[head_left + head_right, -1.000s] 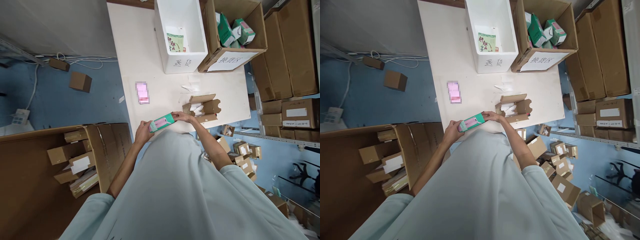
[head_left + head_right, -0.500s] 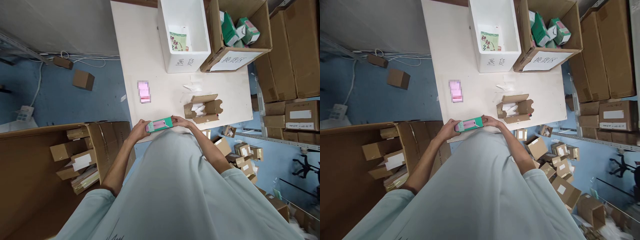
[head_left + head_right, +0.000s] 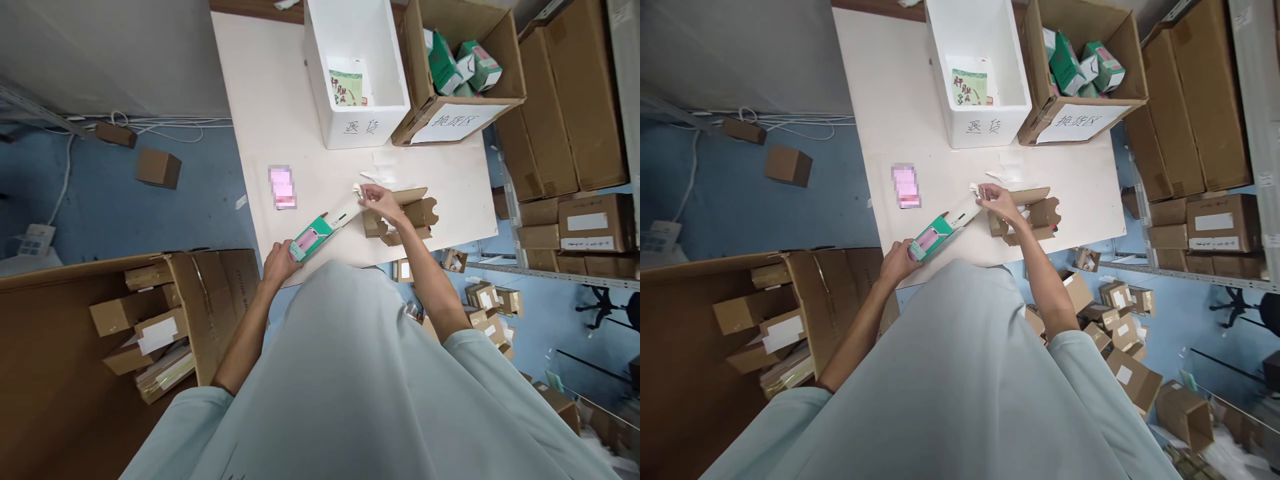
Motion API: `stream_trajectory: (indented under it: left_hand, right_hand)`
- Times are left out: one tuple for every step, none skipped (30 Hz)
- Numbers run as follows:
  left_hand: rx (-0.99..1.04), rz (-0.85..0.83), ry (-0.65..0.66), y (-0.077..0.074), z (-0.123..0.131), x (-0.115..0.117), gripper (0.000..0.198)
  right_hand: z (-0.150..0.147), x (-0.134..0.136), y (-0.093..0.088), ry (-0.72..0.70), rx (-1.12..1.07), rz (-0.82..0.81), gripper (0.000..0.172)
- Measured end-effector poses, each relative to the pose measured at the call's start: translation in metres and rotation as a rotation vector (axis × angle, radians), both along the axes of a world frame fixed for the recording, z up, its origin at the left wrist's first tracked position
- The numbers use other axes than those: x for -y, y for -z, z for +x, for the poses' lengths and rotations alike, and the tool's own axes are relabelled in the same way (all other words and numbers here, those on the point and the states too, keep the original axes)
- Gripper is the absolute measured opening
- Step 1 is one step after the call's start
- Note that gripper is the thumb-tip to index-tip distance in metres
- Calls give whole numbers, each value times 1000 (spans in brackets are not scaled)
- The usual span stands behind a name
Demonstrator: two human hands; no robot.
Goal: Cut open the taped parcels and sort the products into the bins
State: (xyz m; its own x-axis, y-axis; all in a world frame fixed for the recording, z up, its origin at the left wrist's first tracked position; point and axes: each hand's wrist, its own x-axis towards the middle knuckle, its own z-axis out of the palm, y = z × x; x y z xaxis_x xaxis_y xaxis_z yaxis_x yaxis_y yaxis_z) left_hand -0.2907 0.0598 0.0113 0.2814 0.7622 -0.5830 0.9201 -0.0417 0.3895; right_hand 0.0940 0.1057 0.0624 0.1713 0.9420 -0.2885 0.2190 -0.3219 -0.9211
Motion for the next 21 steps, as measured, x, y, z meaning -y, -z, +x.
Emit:
stream_trajectory:
  left_hand:
    - [-17,-11,-2,-1,9,3,75]
    - [-31,-25,-5,-2,17,5,74]
    - [-41,-40,-12,-2,25,8,74]
    - [-45,-57,-24,-3,32,10,76]
    - [-37,-66,-40,-5,39,12,78]
    - [-9,-60,-62,-7,45,13,82]
    - [50,-38,-92,-9,52,13,83]
    - [147,-9,-137,-13,58,12,81]
    - [284,9,-201,-19,64,10,76]
    - [454,-12,-282,-25,71,6,71]
    - [641,-91,-372,-33,78,2,71]
    - [824,-227,-458,-42,85,-2,75]
    - [984,-398,-527,-51,92,-7,82]
    - [1109,-571,-572,-61,98,-12,89]
    - [1198,-716,-593,-70,105,-16,94]
    - [1255,-818,-601,-78,111,-19,97]
    - [1288,-876,-609,-85,117,-21,95]
    - [1304,-905,-621,-90,123,-22,92]
    - [1311,-918,-641,-94,128,-22,88]
    - [1314,-920,-664,-96,133,-21,83]
    - [1318,-913,-691,-97,138,-20,79]
  right_hand:
    - [5,-6,-9,-5,37,51,61]
    - [10,-12,-19,-6,69,95,64]
    - [15,-18,-28,-3,92,135,66]
    - [20,-22,-37,1,104,169,67]
    - [24,-26,-46,3,103,197,67]
    - [28,-28,-54,3,90,218,66]
    - [31,-30,-61,3,65,230,65]
    - [33,-30,-67,4,31,232,65]
    - [34,-29,-72,8,-12,226,65]
    - [34,-27,-75,15,-61,216,65]
    - [33,-26,-78,25,-112,205,64]
    - [32,-24,-80,34,-164,195,64]
    - [30,-22,-80,42,-215,185,63]
    - [29,-20,-80,46,-263,172,63]
    - [27,-19,-80,48,-308,158,63]
    - [27,-19,-79,47,-349,142,63]
    - [27,-19,-78,45,-386,129,63]
    - [28,-19,-78,43,-419,121,62]
    - [30,-19,-77,42,-448,118,60]
    - [33,-20,-77,40,-472,116,59]
    - [37,-20,-78,34,-492,112,57]
